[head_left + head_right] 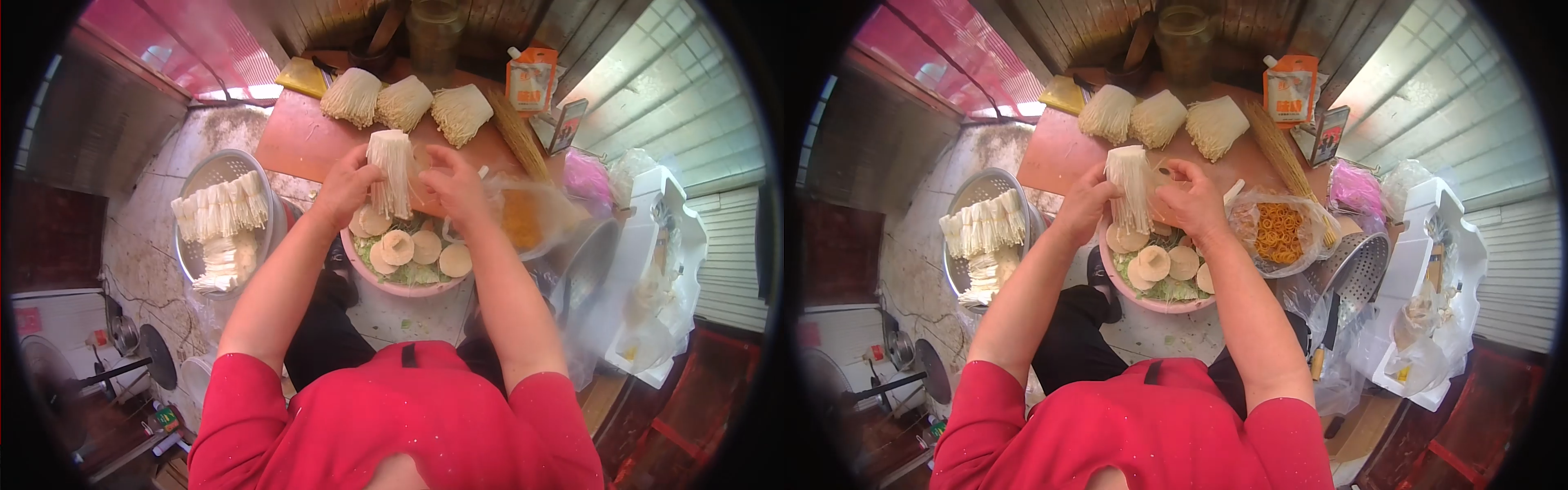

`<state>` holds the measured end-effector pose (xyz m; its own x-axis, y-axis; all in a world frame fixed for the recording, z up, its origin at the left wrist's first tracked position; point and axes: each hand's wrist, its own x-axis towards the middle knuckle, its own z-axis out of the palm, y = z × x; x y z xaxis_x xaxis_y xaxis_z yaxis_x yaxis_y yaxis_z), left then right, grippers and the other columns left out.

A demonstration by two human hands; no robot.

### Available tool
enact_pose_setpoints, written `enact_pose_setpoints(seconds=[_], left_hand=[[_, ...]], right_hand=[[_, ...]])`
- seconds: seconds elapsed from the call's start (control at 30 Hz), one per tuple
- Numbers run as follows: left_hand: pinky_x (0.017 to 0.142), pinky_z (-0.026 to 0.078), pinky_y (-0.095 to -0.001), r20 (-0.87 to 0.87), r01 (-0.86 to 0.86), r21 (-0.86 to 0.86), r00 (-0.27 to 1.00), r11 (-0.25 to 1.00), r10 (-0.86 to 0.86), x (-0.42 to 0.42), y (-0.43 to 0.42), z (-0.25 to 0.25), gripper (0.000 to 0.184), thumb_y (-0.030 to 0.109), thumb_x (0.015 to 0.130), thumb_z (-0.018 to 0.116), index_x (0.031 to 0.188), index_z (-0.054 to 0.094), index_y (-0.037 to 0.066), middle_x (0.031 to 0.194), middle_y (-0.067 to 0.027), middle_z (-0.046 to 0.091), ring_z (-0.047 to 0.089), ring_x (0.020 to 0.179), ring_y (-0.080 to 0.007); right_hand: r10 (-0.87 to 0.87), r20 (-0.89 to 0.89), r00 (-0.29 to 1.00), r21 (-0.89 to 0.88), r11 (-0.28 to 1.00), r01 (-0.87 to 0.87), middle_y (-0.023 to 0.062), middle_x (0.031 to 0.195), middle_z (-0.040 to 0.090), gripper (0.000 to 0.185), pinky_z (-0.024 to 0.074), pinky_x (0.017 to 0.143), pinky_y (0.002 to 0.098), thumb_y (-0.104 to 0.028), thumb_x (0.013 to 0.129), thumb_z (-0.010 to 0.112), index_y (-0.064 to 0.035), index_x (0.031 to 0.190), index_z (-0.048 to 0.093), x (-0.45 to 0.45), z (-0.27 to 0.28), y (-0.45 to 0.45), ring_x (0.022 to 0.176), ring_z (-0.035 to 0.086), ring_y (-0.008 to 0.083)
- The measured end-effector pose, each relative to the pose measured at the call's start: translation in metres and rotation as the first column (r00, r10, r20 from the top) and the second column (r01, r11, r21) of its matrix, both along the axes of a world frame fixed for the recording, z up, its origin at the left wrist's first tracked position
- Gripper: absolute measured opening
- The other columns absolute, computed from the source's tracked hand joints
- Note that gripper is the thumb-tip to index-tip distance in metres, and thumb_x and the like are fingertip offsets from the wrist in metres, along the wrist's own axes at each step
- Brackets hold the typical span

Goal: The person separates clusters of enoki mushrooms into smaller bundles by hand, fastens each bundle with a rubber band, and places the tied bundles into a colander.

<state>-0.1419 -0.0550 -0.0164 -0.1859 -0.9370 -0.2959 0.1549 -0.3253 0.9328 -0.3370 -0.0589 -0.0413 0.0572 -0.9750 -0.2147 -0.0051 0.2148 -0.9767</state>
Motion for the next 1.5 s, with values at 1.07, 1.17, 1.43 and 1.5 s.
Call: enact_pose_setpoints(seconds=[1.07, 1.17, 1.43, 1.5], left_hand=[[0.085, 0.049, -0.0293, 0.034, 0.260, 0.092, 0.964, 0.961, -0.264, -0.040, 0.032, 0.010, 0.039, 0.007, 0.074, 0.066, 0.113, 0.060, 0.001, 0.103, -0.0059, 0.065, 0.062, 0.093, -0.0147], [0.081, 0.049, -0.0274, 0.132, 0.270, 0.048, 0.953, 0.962, -0.274, -0.040, 0.033, 0.008, 0.038, 0.004, 0.073, 0.059, 0.111, 0.061, 0.002, 0.099, -0.0038, 0.065, 0.061, 0.089, -0.0130], [0.078, 0.050, -0.0306, 0.452, 0.286, -0.043, 0.860, 0.957, -0.237, -0.032, 0.024, 0.012, 0.035, 0.009, 0.070, 0.062, 0.104, 0.064, 0.003, 0.091, -0.0111, 0.067, 0.065, 0.085, -0.0193], [0.077, 0.051, -0.0359, 0.804, 0.410, -0.031, 0.552, 0.912, -0.221, -0.030, 0.021, 0.024, 0.035, 0.014, 0.069, 0.067, 0.102, 0.064, 0.003, 0.092, -0.0211, 0.067, 0.065, 0.087, -0.0318]], right_hand=[[0.337, -0.534, 0.775, 0.037, 0.925, -0.377, 0.0177, 0.086, 0.068, 0.044, 0.0504, 0.074, 0.0353, -0.028, 0.067, 0.066, -0.0003, 0.101, 0.066, -0.032, 0.044, 0.037, 0.081, 0.067, 0.0258], [0.364, -0.551, 0.751, 0.060, 0.915, -0.400, 0.0235, 0.087, 0.066, 0.041, 0.0504, 0.078, 0.0407, -0.027, 0.066, 0.066, 0.0022, 0.095, 0.065, -0.029, 0.042, 0.037, 0.083, 0.065, 0.0370], [0.367, -0.601, 0.710, 0.080, 0.911, -0.404, 0.0237, 0.084, 0.066, 0.039, 0.0500, 0.075, 0.0419, -0.027, 0.063, 0.066, 0.0010, 0.091, 0.065, -0.038, 0.042, 0.033, 0.082, 0.064, 0.0380], [0.374, -0.642, 0.670, 0.092, 0.904, -0.417, 0.0237, 0.084, 0.066, 0.039, 0.0500, 0.075, 0.0420, -0.026, 0.063, 0.066, 0.0008, 0.091, 0.066, -0.042, 0.040, 0.031, 0.082, 0.064, 0.0381]])
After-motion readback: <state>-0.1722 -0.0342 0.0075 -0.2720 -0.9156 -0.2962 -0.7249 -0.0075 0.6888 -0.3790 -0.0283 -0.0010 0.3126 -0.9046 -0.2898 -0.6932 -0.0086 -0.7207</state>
